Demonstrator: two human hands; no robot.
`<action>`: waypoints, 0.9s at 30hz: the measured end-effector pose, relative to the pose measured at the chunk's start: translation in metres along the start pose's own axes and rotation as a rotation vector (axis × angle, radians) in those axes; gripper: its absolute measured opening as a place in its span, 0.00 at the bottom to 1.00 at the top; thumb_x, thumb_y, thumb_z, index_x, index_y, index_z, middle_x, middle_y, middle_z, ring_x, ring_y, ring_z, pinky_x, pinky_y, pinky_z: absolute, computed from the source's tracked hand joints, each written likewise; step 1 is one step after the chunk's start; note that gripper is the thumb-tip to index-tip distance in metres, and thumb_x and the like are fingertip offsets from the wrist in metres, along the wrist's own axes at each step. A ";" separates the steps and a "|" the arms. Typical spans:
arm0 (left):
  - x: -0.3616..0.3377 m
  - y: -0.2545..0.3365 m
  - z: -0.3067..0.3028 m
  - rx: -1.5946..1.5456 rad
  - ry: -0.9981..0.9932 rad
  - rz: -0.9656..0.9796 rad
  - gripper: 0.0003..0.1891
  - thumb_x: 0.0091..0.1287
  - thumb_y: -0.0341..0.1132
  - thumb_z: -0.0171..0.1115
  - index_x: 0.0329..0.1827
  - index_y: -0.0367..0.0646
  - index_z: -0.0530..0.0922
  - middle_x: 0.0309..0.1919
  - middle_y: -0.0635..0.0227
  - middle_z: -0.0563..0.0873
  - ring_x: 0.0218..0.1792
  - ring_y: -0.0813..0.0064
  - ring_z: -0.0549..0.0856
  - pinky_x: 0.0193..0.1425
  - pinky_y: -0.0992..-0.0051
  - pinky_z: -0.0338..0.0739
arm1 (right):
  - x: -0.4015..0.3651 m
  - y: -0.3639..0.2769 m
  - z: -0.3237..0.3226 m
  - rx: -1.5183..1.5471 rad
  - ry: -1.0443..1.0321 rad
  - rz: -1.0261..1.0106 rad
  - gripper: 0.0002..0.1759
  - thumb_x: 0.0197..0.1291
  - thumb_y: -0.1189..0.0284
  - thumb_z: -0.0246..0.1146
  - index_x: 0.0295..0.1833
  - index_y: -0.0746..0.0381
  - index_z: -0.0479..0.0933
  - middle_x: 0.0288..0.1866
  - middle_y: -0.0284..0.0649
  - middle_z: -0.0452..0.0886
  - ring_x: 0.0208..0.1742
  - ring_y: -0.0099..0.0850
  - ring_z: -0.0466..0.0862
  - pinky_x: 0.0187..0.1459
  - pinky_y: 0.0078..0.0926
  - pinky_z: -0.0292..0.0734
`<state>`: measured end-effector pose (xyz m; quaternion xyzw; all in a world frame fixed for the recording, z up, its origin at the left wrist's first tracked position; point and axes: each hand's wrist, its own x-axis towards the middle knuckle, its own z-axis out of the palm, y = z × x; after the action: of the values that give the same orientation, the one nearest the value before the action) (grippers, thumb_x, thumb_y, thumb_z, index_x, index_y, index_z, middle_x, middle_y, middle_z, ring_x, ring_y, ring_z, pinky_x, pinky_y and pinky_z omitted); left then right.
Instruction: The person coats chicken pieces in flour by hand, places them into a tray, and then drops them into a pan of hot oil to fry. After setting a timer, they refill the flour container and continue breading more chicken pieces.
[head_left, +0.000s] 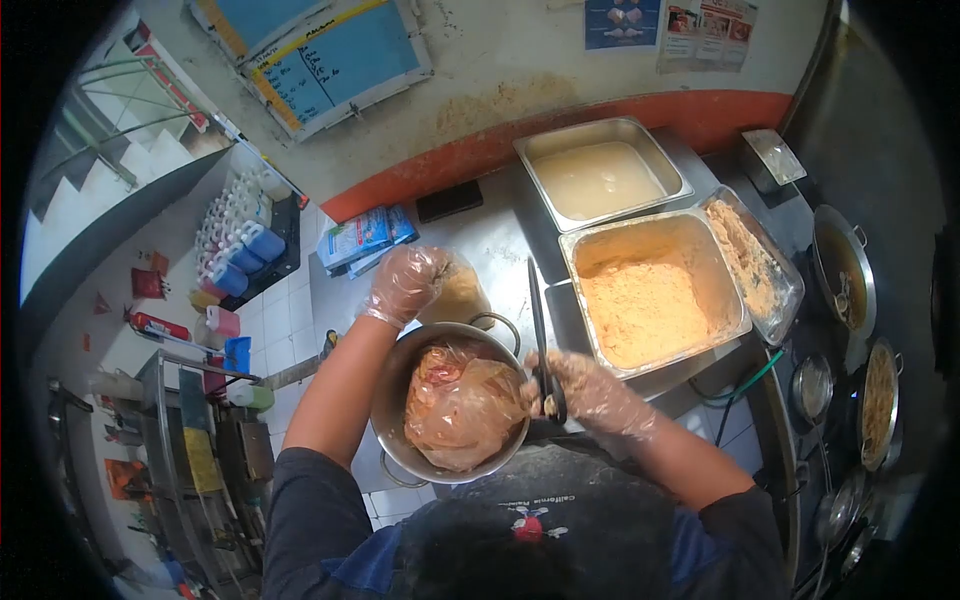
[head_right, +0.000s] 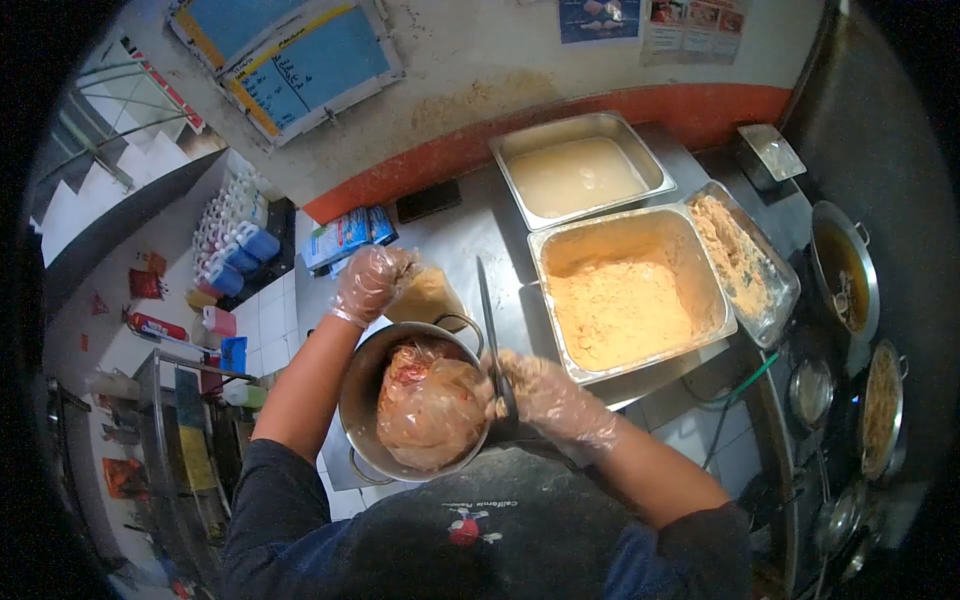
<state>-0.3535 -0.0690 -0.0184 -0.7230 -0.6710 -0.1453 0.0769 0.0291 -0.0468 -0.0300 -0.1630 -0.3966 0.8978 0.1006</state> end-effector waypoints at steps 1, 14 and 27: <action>-0.002 0.003 -0.003 -0.099 0.043 0.031 0.06 0.67 0.28 0.75 0.44 0.47 0.92 0.39 0.54 0.94 0.40 0.47 0.93 0.45 0.54 0.86 | 0.003 -0.026 0.006 -0.104 0.026 -0.030 0.42 0.69 0.71 0.80 0.85 0.63 0.72 0.54 0.40 0.90 0.52 0.28 0.91 0.56 0.27 0.86; 0.030 0.006 -0.053 -0.035 -0.060 0.194 0.02 0.65 0.31 0.74 0.38 0.48 0.89 0.38 0.56 0.91 0.42 0.48 0.91 0.46 0.52 0.85 | 0.121 -0.137 -0.042 -2.029 -0.027 -0.458 0.36 0.56 0.61 0.84 0.71 0.54 0.87 0.59 0.49 0.91 0.66 0.50 0.88 0.70 0.50 0.82; 0.033 0.012 -0.064 -0.185 -0.161 0.105 0.06 0.69 0.36 0.74 0.42 0.45 0.92 0.39 0.52 0.92 0.42 0.44 0.91 0.49 0.50 0.84 | 0.170 -0.111 -0.048 -1.827 -0.131 -0.473 0.28 0.54 0.60 0.87 0.61 0.50 0.89 0.52 0.47 0.94 0.54 0.52 0.93 0.55 0.50 0.87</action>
<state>-0.3466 -0.0580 0.0532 -0.7705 -0.6200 -0.1435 -0.0368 -0.1050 0.1125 -0.0137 -0.0434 -0.9739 0.2036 0.0909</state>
